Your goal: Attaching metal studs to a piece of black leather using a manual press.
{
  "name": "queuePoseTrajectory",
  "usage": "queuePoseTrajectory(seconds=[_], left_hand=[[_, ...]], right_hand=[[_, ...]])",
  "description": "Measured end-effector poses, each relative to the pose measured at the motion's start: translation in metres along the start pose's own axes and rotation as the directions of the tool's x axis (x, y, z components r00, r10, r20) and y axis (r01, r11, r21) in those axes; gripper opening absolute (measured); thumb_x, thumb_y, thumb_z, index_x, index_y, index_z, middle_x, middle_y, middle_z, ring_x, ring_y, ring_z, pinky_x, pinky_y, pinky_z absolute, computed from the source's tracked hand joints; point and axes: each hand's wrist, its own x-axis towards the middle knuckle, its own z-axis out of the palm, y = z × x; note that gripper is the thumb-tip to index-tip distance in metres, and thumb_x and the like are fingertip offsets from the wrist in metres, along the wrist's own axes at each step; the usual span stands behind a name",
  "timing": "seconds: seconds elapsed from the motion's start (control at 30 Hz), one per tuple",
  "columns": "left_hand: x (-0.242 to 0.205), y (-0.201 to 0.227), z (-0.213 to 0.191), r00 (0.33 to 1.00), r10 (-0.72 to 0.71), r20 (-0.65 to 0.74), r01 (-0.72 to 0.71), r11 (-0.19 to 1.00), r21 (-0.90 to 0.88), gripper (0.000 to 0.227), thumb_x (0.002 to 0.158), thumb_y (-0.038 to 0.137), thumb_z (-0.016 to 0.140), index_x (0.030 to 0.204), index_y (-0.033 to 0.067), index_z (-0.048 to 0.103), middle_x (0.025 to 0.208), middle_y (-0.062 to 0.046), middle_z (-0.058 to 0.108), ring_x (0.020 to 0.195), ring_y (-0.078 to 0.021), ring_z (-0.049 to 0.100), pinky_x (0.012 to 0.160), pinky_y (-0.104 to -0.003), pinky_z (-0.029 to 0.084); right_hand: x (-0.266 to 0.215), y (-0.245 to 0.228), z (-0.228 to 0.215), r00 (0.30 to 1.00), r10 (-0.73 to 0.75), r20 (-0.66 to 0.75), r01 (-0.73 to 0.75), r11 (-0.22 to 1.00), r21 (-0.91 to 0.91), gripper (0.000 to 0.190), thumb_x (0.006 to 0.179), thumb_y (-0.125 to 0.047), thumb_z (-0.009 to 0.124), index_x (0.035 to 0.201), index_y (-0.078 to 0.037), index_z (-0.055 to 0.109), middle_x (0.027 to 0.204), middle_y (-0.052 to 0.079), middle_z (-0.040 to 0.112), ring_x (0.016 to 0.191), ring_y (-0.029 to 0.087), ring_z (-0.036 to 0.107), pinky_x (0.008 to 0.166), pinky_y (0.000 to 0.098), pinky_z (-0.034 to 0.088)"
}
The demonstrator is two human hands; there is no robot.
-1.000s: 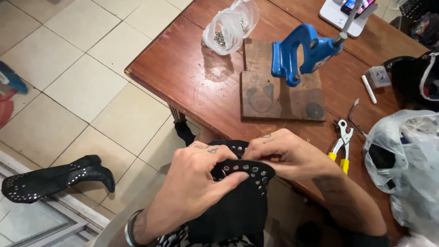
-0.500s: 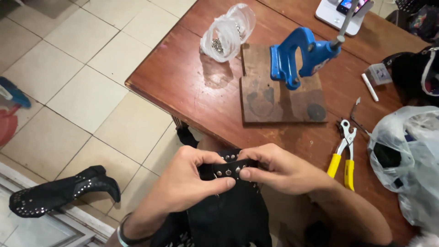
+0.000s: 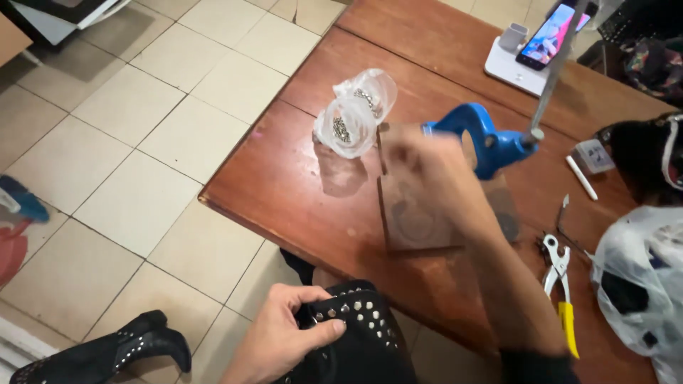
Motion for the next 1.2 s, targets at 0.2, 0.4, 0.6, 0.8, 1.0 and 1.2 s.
queuePoseTrajectory(seconds=[0.2, 0.4, 0.6, 0.8, 1.0, 1.2], left_hand=[[0.012, -0.012, -0.01, 0.997, 0.025, -0.066, -0.034, 0.989, -0.143, 0.014, 0.071, 0.007, 0.083, 0.081, -0.0006, 0.077, 0.081, -0.003, 0.073, 0.077, -0.0114, 0.067, 0.074, -0.028, 0.052], [0.015, -0.019, -0.018, 0.989, 0.135, -0.056, -0.137, 0.99, -0.021, 0.018, 0.068, 0.01, 0.087, 0.081, 0.0005, 0.079, 0.086, -0.004, 0.074, 0.088, -0.0167, 0.068, 0.082, -0.034, 0.052], [0.009, -0.008, -0.011, 0.998, 0.035, -0.047, -0.035, 0.999, -0.012, 0.017, 0.068, 0.011, 0.086, 0.081, 0.0009, 0.08, 0.086, -0.004, 0.075, 0.086, -0.0156, 0.069, 0.078, -0.033, 0.052], [-0.004, 0.0, -0.004, 0.996, 0.088, -0.013, -0.089, 0.995, -0.043, 0.02, 0.07, 0.012, 0.086, 0.084, -0.0012, 0.078, 0.086, -0.004, 0.076, 0.088, -0.0148, 0.069, 0.08, -0.03, 0.052], [-0.03, 0.009, 0.004, 0.977, 0.214, 0.007, -0.213, 0.974, -0.077, 0.023, 0.076, 0.013, 0.086, 0.09, -0.002, 0.076, 0.086, -0.005, 0.072, 0.088, -0.0155, 0.066, 0.081, -0.03, 0.051], [-0.052, 0.03, 0.034, 0.961, 0.275, -0.017, -0.273, 0.96, 0.055, 0.019, 0.076, 0.015, 0.083, 0.089, 0.0018, 0.077, 0.08, -0.004, 0.073, 0.084, -0.0159, 0.068, 0.077, -0.031, 0.052]], right_hand=[[0.125, 0.17, 0.072, 0.987, -0.127, -0.101, 0.073, 0.903, -0.424, 0.014, 0.084, -0.007, 0.068, 0.094, -0.004, 0.077, 0.096, 0.024, 0.071, 0.091, 0.043, 0.068, 0.078, 0.0506, 0.055], [0.15, 0.216, 0.106, 0.998, 0.062, -0.001, -0.051, 0.812, -0.581, 0.019, 0.085, -0.023, 0.072, 0.083, -0.005, 0.077, 0.088, 0.024, 0.071, 0.082, 0.043, 0.071, 0.07, 0.0529, 0.057], [0.13, 0.186, 0.085, 0.975, -0.028, -0.221, -0.093, 0.852, -0.515, 0.012, 0.076, -0.018, 0.074, 0.084, -0.013, 0.082, 0.084, 0.021, 0.072, 0.079, 0.042, 0.071, 0.069, 0.0505, 0.057], [0.093, 0.126, 0.064, 0.906, 0.016, -0.423, -0.102, 0.978, -0.182, 0.012, 0.081, -0.011, 0.08, 0.092, -0.007, 0.081, 0.088, 0.018, 0.076, 0.08, 0.031, 0.076, 0.074, 0.0407, 0.06], [-0.049, -0.023, 0.037, 0.88, 0.18, -0.439, -0.005, 0.929, 0.371, 0.013, 0.101, 0.002, 0.072, 0.113, 0.003, 0.07, 0.1, 0.012, 0.076, 0.091, 0.014, 0.074, 0.082, 0.026, 0.06], [-0.186, -0.123, 0.031, 0.865, -0.145, -0.48, 0.15, 0.988, -0.028, 0.022, 0.093, 0.006, 0.071, 0.109, -0.002, 0.06, 0.1, 0.015, 0.077, 0.087, 0.021, 0.078, 0.074, 0.0284, 0.062]])
